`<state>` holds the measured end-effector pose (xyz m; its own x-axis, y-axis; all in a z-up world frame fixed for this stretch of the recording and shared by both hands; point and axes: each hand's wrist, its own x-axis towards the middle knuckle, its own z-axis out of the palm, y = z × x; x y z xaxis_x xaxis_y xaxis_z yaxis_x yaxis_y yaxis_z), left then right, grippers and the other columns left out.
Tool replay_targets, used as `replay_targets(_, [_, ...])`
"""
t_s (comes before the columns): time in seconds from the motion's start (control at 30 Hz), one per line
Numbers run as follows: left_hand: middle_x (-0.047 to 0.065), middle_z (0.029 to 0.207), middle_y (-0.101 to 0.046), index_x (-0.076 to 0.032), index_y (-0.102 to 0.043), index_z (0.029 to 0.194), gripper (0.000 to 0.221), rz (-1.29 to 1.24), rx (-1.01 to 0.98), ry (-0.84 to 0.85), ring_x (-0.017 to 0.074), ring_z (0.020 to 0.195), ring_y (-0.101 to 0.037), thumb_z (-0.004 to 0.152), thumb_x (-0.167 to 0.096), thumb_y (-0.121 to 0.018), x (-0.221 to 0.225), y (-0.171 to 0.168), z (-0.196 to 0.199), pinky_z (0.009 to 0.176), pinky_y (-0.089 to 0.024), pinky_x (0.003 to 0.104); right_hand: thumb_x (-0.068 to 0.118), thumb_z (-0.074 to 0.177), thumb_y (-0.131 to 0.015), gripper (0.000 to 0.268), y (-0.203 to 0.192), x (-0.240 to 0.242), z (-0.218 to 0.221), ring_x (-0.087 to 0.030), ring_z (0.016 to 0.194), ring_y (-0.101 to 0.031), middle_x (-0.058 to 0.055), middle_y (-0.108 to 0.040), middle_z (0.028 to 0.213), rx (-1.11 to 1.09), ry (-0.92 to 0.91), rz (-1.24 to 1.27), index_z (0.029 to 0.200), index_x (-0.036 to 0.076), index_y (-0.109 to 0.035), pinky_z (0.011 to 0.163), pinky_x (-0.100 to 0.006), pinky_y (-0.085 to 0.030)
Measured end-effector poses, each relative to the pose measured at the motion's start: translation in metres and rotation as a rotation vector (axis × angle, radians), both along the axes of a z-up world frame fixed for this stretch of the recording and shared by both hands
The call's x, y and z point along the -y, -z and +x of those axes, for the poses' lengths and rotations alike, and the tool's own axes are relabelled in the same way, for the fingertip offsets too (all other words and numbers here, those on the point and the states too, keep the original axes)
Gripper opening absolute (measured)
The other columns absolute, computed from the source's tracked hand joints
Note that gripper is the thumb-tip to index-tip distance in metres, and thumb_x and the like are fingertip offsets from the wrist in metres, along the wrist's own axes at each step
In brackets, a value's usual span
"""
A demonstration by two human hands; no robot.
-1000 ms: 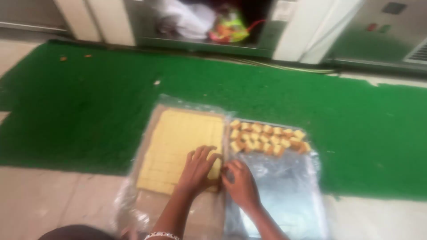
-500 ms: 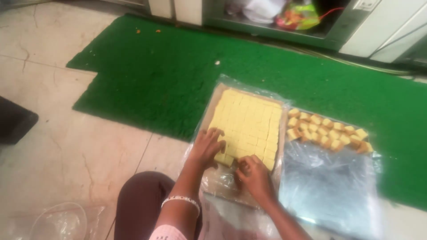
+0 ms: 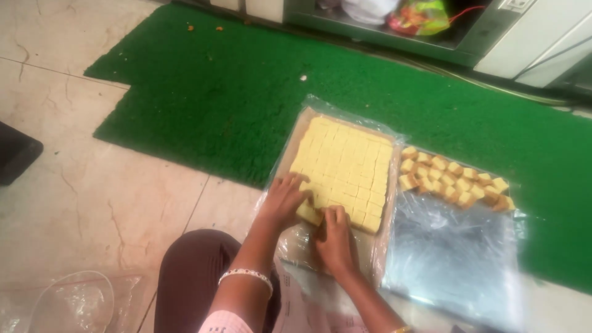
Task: Picking up small yellow square food items from a tray and placing them onto a separate plastic-covered tray.
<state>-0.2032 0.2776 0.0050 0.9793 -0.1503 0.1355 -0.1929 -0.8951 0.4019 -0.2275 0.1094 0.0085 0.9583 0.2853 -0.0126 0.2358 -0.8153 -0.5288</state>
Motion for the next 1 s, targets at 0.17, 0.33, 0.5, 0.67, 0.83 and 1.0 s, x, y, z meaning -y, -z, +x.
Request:
replay_targets(0.17, [0.002,0.142,-0.055,-0.023,-0.074,0.099,0.037,0.090,-0.001,0.036,0.0238,0.140,-0.041,0.071,0.001,-0.076,0.005,0.007,0.000,0.109,-0.035,0.046,-0.008,0.074,-0.070,0.054,-0.002,-0.003,0.000,-0.030,0.117,-0.057,-0.008,-0.054,0.122,-0.007,-0.007,0.015,0.123,0.008,-0.054,0.097,-0.042,-0.054])
replay_targets(0.33, [0.002,0.143,-0.055,-0.022,-0.076,0.099,0.035,0.103,0.016,0.020,0.0226,0.142,-0.040,0.079,0.005,-0.069,0.007,0.012,0.001,0.115,-0.030,0.047,-0.004,0.078,-0.072,0.051,0.001,-0.006,-0.004,-0.027,0.115,-0.058,-0.007,-0.056,0.120,-0.003,0.009,-0.017,0.124,0.009,-0.054,0.094,-0.042,-0.054])
replay_targets(0.5, [0.003,0.143,-0.054,-0.021,-0.075,0.098,0.027,0.097,-0.017,0.009,0.0241,0.141,-0.039,0.078,-0.002,-0.073,0.007,0.010,0.003,0.114,-0.030,0.047,-0.001,0.082,-0.070,0.053,0.020,-0.008,-0.007,-0.023,0.112,-0.058,-0.006,-0.055,0.120,-0.034,0.063,-0.005,0.131,0.012,-0.055,0.086,-0.035,-0.059])
replay_targets(0.67, [0.003,0.141,-0.057,-0.020,-0.075,0.096,0.023,0.073,0.045,0.016,0.0242,0.139,-0.042,0.080,-0.004,-0.074,0.004,0.016,0.003,0.110,-0.034,0.045,0.011,0.080,-0.077,0.050,0.023,-0.010,-0.009,-0.022,0.111,-0.059,-0.005,-0.055,0.125,-0.047,0.098,0.055,0.126,0.010,-0.058,0.087,-0.035,-0.059])
replay_targets(0.83, [0.003,0.142,-0.055,-0.020,-0.075,0.097,0.025,0.115,-0.039,0.027,0.0240,0.139,-0.041,0.077,-0.006,-0.076,0.006,-0.010,0.000,0.110,-0.034,0.044,0.016,0.090,-0.073,0.035,0.003,-0.011,-0.007,-0.023,0.108,-0.068,-0.007,-0.066,0.119,-0.240,0.126,0.154,0.121,0.010,-0.057,0.091,-0.037,-0.060])
replay_targets(1.0, [0.006,0.140,-0.056,-0.016,-0.074,0.103,0.032,0.089,0.053,0.039,0.0264,0.137,-0.042,0.074,-0.003,-0.076,0.004,0.016,0.004,0.107,-0.035,0.046,0.011,0.085,-0.075,0.060,0.000,-0.015,-0.007,-0.027,0.110,-0.066,-0.011,-0.063,0.127,-0.213,0.106,0.197,0.139,0.011,-0.048,0.090,-0.039,-0.059])
